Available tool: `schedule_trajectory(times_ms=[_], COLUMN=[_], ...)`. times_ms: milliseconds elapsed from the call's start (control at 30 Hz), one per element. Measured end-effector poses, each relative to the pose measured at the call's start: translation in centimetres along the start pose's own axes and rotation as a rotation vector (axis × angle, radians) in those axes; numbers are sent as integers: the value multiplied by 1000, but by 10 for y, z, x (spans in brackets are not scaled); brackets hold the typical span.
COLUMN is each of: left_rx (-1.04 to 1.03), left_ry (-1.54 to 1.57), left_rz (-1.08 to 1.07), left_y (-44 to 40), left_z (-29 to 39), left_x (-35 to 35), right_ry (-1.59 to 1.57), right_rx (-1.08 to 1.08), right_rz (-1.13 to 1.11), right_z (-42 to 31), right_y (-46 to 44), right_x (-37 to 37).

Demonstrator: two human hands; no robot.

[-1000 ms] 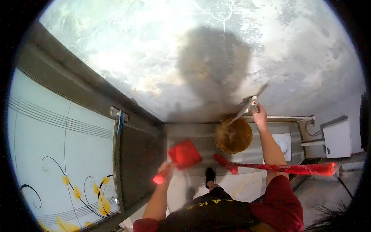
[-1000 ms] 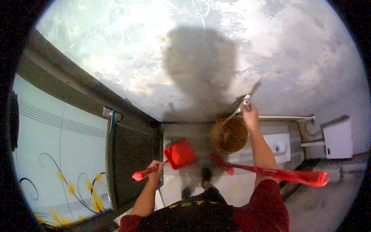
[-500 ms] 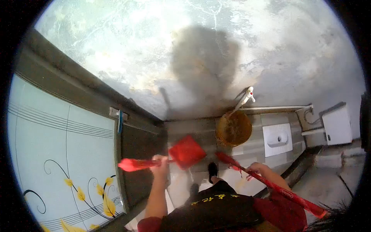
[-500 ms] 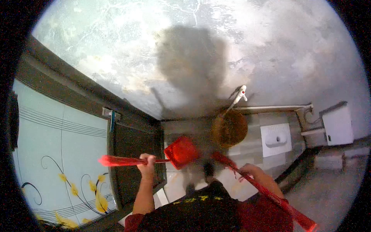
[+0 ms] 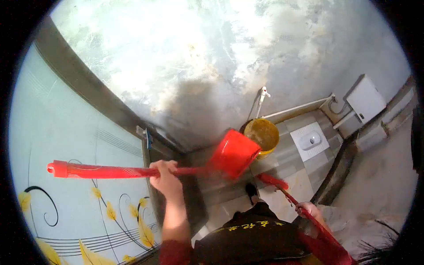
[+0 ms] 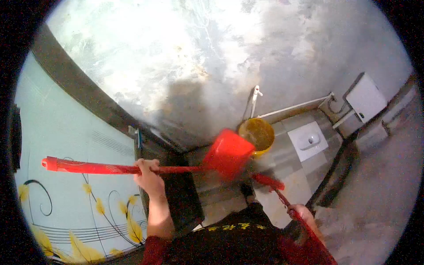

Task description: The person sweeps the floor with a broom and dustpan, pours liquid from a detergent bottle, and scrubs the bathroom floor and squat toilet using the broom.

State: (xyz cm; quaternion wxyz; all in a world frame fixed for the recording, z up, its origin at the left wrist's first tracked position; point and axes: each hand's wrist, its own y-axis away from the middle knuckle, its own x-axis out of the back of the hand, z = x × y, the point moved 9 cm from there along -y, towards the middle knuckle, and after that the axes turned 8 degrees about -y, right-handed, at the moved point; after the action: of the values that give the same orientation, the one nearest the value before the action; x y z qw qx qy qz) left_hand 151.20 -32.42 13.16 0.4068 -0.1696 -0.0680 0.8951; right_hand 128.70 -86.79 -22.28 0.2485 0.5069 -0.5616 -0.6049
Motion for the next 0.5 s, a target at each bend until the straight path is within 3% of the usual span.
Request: schedule_trajectory(times_ms=[133, 167, 267, 300, 333, 400, 467, 500], left_rx=[14, 25, 42, 9, -28, -71, -52, -51], left_ry=[83, 96, 152, 154, 156, 186, 219, 224], left_rz=[-5, 7, 15, 1, -15, -47, 21, 15], left_y=[10, 11, 18, 21, 22, 24, 31, 34], left_z=[11, 14, 13, 16, 18, 16, 16, 17], left_x=[-23, -31, -46, -50, -51, -50, -42, -40], right_ry=[52, -69, -170, -21, -23, -70, -110, -54], right_rx=[258, 118, 217, 437, 444, 228, 216, 245], right_rz=[140, 55, 53, 157, 156, 79, 18, 112], right_z=[46, 67, 111, 93, 100, 140, 157, 160], right_y=[51, 48, 27, 97, 89, 46, 34, 47], right_x=[-9, -7, 36, -24, -11, 26, 33, 30])
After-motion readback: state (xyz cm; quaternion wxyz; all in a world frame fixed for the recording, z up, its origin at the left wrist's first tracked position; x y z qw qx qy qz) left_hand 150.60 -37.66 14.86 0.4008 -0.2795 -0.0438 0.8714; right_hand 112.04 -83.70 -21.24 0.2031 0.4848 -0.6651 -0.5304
